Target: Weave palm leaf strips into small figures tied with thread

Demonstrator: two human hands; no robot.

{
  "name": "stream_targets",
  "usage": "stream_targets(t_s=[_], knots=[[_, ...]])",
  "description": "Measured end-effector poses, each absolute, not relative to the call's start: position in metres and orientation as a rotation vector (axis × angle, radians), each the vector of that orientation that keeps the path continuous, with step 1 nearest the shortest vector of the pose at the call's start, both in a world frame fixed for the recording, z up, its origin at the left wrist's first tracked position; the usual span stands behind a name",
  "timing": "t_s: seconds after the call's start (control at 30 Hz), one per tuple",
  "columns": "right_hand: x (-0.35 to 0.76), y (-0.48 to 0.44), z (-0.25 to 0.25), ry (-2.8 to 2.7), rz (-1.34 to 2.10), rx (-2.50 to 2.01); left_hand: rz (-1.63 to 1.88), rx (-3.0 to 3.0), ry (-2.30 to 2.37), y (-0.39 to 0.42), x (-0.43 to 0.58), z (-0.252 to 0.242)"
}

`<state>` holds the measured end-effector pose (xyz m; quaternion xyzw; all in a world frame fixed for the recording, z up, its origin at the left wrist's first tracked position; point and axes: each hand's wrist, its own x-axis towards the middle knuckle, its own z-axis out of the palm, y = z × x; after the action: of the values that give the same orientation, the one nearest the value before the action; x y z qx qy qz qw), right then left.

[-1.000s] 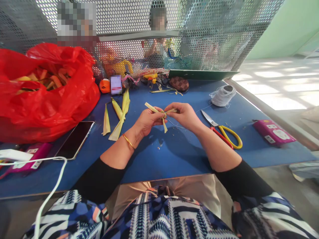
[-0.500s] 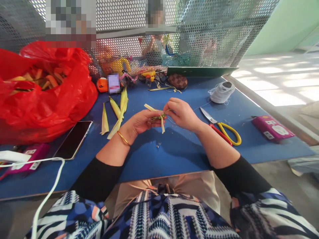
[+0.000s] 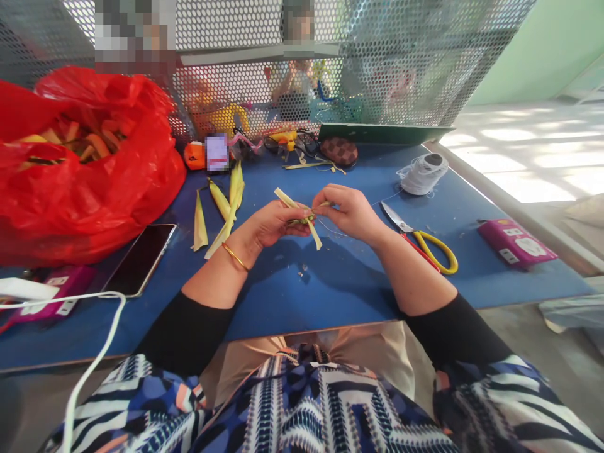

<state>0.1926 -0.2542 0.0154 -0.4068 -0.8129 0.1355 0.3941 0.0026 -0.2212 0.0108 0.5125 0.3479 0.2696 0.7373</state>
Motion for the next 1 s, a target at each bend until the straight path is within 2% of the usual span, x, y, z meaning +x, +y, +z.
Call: stream_targets(t_s=[0.27,0.5,0.7,0.9,1.0], knots=[[0.203,-0.245,0.012,-1.880,0.518,-1.115,0.701,1.043,0.927,-0.227,0.013,0.011],[0.248,-0.277,0.014,-2.001,0.343,-1.770,0.854,0.960,1.024,-0.228,0.021,0.008],[0.248,-0.296,-0.001,-2.093,0.215,-2.041,0.799,0.977,1.009,-0.237,0.024,0.014],[0.245,-0.293,-0.004,-1.952,0.294,-1.990,0.748,1.008,1.003,-0.239,0.023,0.014],[0.244,-0.289,0.004,-1.699,0.543,-1.779,0.748,1.018,0.978,-0.239,0.023,0.013]])
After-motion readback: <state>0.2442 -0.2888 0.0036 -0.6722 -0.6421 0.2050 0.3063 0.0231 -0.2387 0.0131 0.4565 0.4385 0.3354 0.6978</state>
